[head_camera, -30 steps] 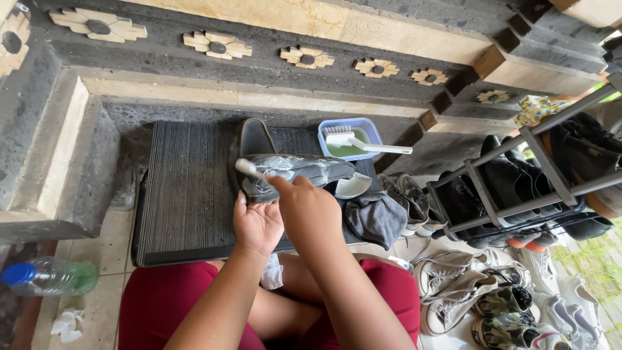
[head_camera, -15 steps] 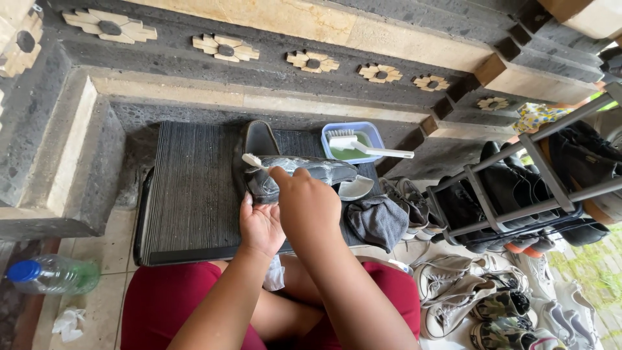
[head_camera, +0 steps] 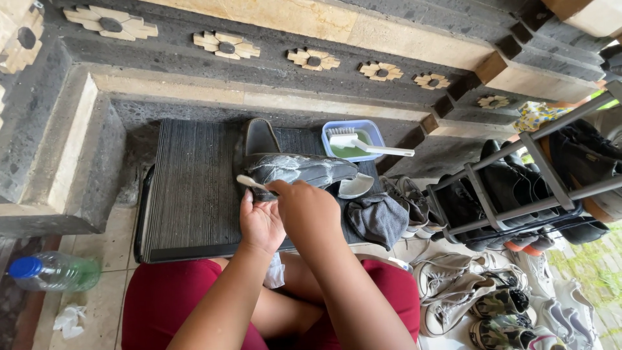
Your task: Cleaning a black shoe using a toothbrush and cleaning paste
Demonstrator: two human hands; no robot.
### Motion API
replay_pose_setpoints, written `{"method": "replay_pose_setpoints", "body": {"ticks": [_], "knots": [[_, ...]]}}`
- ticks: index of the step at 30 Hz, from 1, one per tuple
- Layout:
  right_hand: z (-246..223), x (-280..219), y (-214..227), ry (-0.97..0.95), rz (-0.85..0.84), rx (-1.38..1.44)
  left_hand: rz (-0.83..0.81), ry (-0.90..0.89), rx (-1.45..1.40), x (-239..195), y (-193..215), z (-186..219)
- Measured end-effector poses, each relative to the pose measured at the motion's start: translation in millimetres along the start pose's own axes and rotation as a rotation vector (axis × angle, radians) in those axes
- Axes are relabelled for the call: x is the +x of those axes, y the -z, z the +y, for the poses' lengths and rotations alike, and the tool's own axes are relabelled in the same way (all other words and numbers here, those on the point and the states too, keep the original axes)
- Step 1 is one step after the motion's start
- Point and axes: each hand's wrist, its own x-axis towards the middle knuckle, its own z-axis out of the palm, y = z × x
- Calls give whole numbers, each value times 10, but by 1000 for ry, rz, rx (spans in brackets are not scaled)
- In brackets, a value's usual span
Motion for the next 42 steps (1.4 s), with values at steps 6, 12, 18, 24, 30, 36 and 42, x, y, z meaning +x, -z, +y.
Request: {"method": "replay_pose_setpoints", "body": {"ticks": [6, 12, 18, 24, 30, 36, 42], "knots": [[-40, -169, 22, -31, 131, 243, 32, 19, -40, 102, 70, 55], [40, -346, -121, -23, 377, 384, 16, -19, -70, 292, 185, 120], [172, -510, -92, -9, 587, 436, -138, -87, -90, -495, -986, 194], [342, -624, -193, -68, 671, 573, -390, -219, -46, -590, -1302, 477], [501, -757, -408, -125, 721, 662, -367, -212, -46, -449, -993, 330], [700, -889, -650, -228, 705, 733, -181, -164, -31, -292, -635, 202], [906, -1005, -841, -333, 679, 744, -61, -112, 18, -551, -882, 197]]}}
